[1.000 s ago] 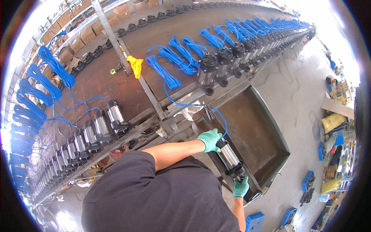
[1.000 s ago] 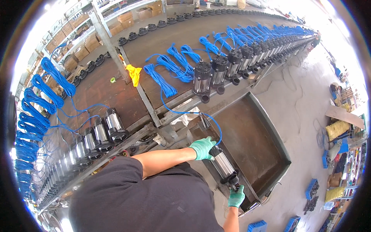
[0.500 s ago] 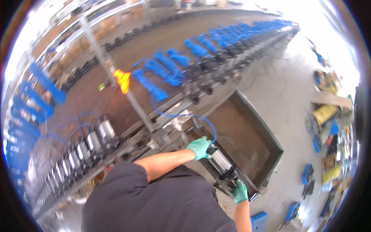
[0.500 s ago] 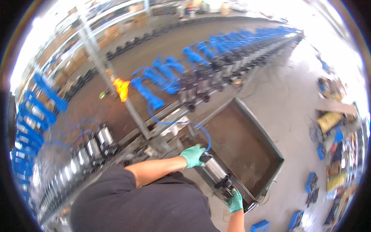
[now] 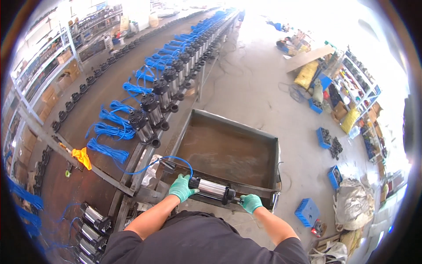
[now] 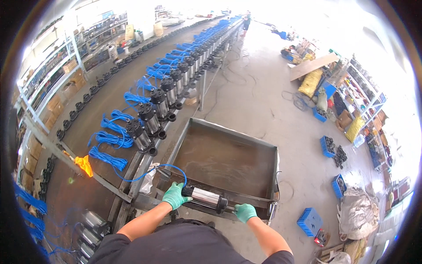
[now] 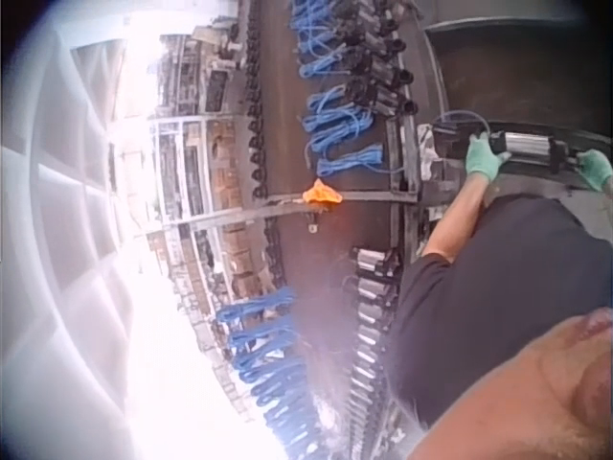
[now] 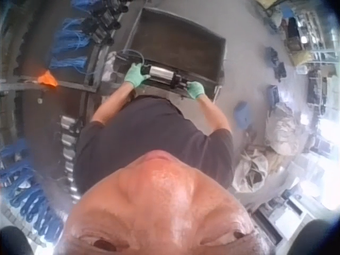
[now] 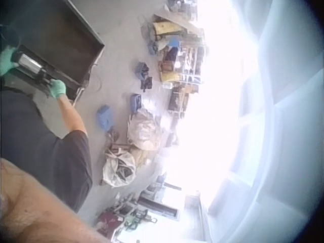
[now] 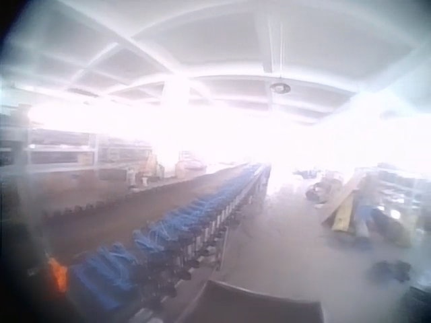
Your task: The person tests a mechanical pump by submerging it in a water tank, lifting it out, and then placing it on a workbench with other pumps.
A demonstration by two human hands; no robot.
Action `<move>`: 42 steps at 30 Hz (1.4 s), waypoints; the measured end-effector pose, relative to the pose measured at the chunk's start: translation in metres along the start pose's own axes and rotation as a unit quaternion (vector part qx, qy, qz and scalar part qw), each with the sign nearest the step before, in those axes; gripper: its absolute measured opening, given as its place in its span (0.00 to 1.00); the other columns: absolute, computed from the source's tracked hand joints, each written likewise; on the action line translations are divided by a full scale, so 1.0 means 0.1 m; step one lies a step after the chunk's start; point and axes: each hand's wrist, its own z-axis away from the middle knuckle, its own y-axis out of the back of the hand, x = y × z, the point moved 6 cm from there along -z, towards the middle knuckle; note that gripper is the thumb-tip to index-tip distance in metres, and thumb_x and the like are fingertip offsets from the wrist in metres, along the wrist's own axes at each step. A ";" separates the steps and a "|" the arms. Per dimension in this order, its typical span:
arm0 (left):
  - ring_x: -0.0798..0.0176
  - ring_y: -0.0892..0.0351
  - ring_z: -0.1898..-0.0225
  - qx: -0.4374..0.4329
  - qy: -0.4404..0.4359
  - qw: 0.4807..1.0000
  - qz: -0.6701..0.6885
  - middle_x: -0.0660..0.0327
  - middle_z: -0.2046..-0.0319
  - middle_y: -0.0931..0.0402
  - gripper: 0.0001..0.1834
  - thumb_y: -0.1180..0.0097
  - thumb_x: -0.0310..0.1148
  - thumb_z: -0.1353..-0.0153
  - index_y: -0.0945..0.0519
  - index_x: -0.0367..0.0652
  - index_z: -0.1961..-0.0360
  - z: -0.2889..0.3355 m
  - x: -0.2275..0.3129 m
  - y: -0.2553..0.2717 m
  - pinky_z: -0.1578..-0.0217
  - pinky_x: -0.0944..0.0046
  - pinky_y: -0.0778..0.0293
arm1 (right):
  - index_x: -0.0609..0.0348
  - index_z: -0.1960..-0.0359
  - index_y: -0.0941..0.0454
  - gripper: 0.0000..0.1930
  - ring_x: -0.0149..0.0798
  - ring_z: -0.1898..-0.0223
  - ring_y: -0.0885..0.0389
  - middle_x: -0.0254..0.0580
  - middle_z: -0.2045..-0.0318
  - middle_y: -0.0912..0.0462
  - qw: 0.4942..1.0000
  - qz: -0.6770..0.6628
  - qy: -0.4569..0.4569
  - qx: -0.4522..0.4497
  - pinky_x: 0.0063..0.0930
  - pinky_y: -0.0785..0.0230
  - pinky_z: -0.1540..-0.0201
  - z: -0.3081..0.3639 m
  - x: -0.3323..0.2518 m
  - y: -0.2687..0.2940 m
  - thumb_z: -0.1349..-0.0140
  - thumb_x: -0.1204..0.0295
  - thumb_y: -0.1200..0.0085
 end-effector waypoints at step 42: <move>0.68 0.34 0.90 -0.013 0.165 0.884 0.436 0.66 0.83 0.29 0.25 0.44 0.57 0.32 0.23 0.48 0.76 -0.43 -1.01 -0.22 0.88 0.65 0.32 | 0.60 0.40 0.26 0.20 0.27 0.72 0.24 0.33 0.69 0.21 0.647 -0.750 -0.055 0.126 0.24 0.30 0.72 0.32 0.04 -0.34 0.33 0.73 0.44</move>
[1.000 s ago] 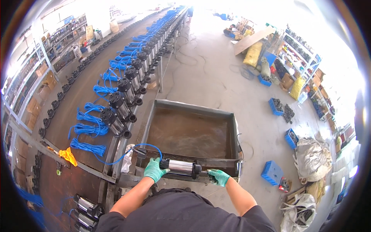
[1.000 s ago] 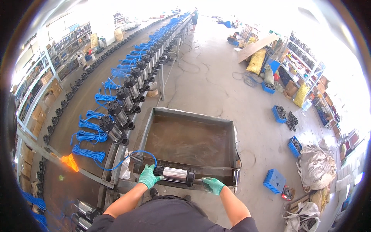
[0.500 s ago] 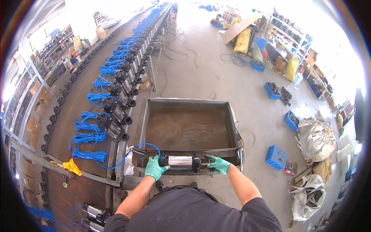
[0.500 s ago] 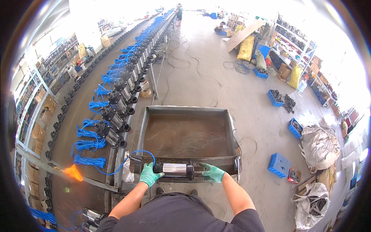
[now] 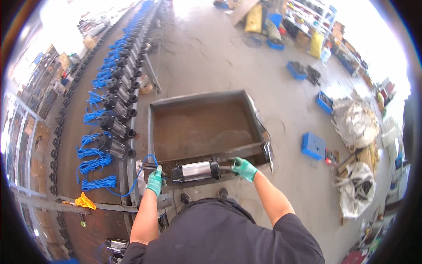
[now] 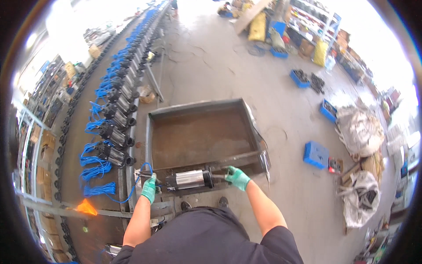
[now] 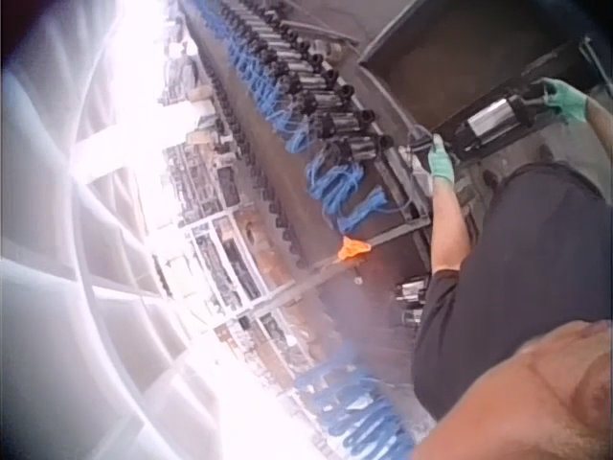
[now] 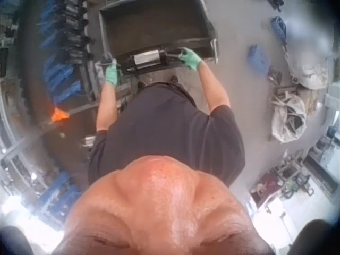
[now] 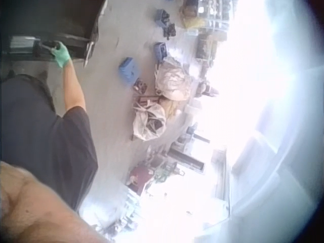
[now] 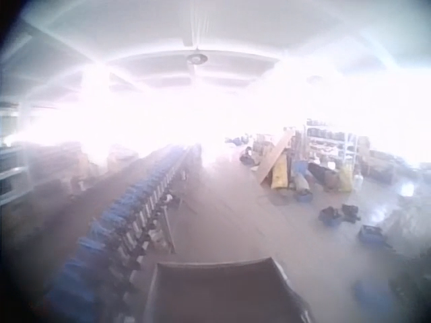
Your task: The person tests a mechanical pump by submerging it in a water tank, lifting it out, and then placing it on a workbench with other pumps.
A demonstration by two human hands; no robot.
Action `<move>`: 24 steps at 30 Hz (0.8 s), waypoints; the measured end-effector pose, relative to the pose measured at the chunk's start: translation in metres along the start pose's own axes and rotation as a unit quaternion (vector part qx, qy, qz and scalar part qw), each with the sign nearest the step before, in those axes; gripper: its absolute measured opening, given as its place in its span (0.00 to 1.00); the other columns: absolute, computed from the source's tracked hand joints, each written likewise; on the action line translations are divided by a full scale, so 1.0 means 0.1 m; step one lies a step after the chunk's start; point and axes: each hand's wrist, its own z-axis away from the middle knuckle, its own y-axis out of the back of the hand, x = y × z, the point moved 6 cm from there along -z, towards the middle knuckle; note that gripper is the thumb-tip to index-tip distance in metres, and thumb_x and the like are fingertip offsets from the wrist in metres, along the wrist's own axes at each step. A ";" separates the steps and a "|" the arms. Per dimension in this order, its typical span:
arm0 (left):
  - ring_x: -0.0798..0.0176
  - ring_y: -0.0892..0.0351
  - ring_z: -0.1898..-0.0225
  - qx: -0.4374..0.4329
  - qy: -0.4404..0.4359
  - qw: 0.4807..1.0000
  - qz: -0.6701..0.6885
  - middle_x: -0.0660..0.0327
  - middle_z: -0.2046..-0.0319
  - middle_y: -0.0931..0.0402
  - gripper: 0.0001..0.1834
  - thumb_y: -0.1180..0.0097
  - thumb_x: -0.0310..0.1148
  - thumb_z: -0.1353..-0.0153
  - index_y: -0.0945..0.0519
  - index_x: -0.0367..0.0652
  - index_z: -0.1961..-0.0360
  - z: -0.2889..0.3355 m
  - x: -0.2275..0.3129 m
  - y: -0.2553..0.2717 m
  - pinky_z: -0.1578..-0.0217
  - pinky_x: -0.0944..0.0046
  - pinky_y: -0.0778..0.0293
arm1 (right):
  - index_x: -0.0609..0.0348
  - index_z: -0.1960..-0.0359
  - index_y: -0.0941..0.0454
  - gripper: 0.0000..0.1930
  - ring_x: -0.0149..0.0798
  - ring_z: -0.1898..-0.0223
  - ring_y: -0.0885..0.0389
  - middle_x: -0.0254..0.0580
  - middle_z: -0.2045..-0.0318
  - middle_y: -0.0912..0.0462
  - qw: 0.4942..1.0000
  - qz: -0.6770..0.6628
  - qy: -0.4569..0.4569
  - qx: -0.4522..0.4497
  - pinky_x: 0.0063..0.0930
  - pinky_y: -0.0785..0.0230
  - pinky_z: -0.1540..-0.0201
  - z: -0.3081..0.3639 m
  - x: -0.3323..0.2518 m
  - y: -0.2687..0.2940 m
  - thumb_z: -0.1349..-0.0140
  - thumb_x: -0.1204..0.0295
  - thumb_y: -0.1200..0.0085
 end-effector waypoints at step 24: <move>0.56 0.19 0.54 -0.350 0.008 0.765 0.540 0.49 0.40 0.24 0.23 0.59 0.45 0.22 0.23 0.40 0.40 1.06 1.15 -1.21 0.47 0.53 0.23 | 0.56 0.53 0.19 0.14 0.59 0.56 0.17 0.58 0.60 0.14 0.792 0.465 0.058 0.391 0.49 0.26 0.50 0.50 -0.34 0.75 0.32 0.61 0.45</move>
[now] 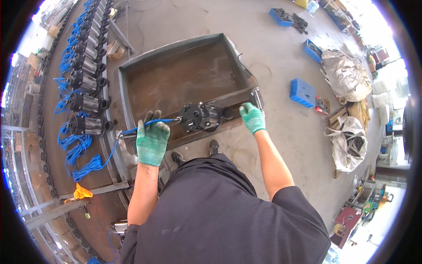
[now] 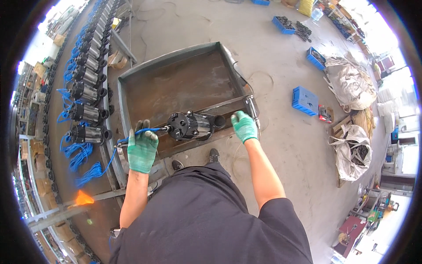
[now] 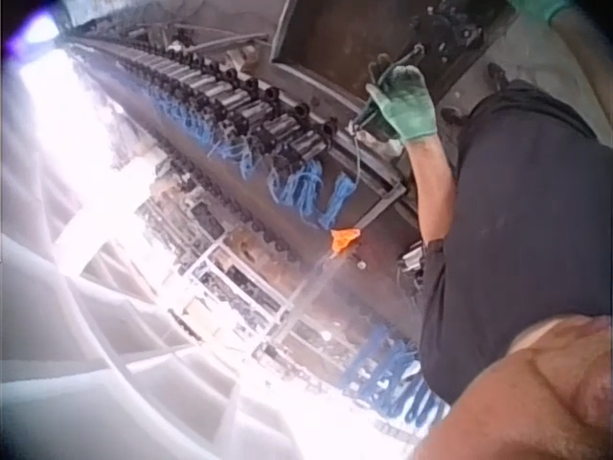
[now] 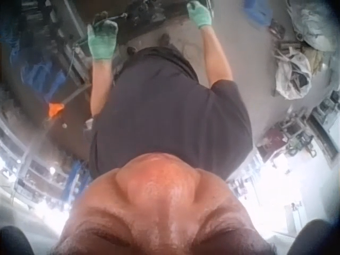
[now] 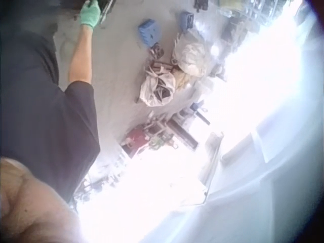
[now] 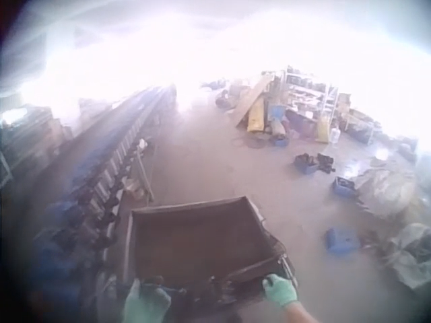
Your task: The person tests a mechanical pump by submerging it in a water tank, lifting it out, and then placing it on a workbench with other pumps.
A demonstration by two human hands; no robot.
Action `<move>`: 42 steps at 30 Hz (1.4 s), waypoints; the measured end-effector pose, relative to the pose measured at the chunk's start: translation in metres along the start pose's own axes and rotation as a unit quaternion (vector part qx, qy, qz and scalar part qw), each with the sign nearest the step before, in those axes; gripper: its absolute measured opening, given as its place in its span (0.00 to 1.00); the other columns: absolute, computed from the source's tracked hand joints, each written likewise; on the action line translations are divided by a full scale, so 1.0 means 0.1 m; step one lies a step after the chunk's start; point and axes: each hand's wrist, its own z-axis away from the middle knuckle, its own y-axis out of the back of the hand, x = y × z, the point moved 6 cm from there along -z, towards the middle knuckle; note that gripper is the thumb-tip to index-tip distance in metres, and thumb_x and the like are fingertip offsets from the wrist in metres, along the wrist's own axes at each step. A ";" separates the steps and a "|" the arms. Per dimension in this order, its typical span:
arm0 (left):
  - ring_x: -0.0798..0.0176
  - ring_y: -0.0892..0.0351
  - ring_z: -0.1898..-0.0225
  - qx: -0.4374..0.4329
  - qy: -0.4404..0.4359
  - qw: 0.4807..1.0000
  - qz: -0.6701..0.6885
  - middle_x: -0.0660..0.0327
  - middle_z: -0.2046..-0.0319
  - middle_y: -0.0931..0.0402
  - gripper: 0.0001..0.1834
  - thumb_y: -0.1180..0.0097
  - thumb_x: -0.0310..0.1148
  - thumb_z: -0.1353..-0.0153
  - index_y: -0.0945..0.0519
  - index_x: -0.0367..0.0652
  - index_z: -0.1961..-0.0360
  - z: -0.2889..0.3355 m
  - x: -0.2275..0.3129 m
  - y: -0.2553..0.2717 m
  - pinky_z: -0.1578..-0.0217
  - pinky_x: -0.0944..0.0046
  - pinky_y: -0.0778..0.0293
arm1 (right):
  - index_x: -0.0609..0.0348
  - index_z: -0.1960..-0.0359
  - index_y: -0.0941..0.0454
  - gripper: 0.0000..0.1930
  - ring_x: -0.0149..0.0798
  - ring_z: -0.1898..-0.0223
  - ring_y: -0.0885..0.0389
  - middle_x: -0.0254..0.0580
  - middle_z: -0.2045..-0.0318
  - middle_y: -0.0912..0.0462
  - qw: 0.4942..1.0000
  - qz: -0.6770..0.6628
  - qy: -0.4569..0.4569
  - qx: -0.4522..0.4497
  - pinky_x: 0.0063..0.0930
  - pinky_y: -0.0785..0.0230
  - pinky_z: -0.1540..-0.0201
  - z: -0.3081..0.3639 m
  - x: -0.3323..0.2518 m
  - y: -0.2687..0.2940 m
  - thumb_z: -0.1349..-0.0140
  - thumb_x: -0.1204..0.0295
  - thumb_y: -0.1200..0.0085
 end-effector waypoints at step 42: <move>0.53 0.14 0.57 -0.043 0.008 0.994 -0.098 0.48 0.50 0.17 0.27 0.54 0.52 0.27 0.21 0.37 0.47 0.01 0.14 -0.13 0.48 0.48 0.18 | 0.57 0.47 0.22 0.16 0.62 0.52 0.17 0.60 0.57 0.15 0.979 -0.038 0.011 -0.199 0.48 0.26 0.49 0.10 -0.46 -1.08 0.31 0.64 0.48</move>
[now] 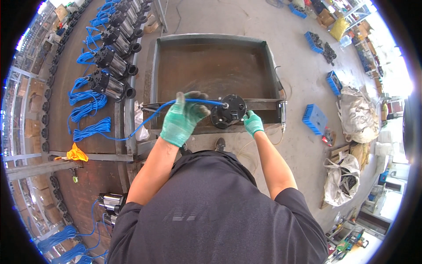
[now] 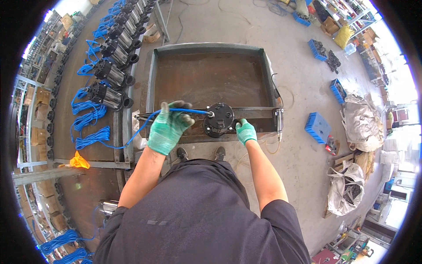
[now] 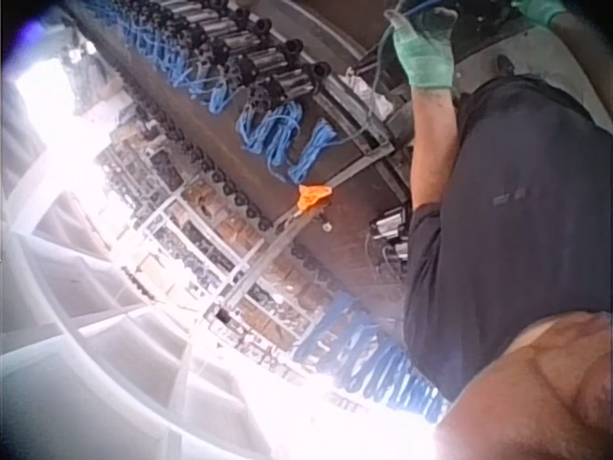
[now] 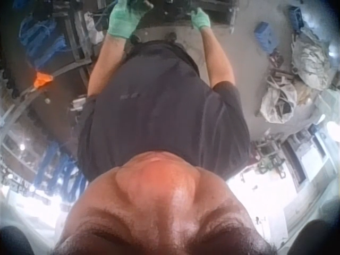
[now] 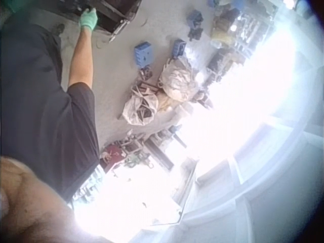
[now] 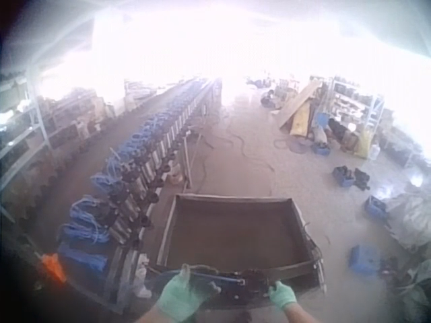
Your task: The person tests a mechanical pump by submerging it in a water tank, lifting it out, and then placing it on a workbench with other pumps.
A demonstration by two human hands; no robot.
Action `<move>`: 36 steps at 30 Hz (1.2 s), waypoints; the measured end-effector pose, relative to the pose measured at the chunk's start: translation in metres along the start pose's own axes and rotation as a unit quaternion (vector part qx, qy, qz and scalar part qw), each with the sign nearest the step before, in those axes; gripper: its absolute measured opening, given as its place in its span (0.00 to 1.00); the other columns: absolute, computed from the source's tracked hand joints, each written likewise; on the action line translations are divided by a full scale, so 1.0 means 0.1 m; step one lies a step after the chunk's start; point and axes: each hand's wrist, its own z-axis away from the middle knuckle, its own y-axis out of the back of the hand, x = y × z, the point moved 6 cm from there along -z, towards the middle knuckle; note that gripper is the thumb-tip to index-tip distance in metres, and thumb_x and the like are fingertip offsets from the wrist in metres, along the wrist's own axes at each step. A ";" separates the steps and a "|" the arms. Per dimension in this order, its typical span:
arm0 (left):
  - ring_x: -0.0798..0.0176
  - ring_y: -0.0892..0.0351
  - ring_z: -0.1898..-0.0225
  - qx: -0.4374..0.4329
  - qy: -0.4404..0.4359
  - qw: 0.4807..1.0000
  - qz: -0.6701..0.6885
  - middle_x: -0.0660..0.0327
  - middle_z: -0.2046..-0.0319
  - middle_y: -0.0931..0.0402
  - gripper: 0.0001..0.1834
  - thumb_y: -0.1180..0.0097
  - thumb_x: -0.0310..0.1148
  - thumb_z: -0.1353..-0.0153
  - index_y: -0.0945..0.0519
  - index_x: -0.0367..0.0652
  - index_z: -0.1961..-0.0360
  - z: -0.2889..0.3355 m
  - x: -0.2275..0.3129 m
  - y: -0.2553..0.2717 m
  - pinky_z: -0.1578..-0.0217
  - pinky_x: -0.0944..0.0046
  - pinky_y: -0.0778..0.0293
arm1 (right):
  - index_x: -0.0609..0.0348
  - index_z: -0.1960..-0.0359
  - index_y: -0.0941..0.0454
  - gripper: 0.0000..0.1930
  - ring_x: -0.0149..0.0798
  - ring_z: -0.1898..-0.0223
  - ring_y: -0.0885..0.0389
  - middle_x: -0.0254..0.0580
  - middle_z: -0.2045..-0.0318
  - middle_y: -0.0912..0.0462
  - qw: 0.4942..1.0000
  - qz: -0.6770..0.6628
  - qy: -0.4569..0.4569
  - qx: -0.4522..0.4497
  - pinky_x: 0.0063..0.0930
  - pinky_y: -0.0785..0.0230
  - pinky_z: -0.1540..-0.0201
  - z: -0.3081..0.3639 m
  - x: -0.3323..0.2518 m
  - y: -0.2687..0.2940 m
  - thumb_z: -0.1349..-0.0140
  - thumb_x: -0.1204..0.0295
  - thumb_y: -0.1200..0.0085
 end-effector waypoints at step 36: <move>0.54 0.14 0.61 0.116 -0.120 0.986 0.028 0.51 0.55 0.17 0.16 0.48 0.39 0.27 0.20 0.39 0.49 0.36 0.36 0.36 0.57 0.51 0.16 | 0.58 0.45 0.20 0.17 0.45 0.54 0.15 0.48 0.54 0.13 0.986 -0.132 0.083 -0.064 0.36 0.26 0.49 -0.19 -0.12 -0.39 0.37 0.76 0.48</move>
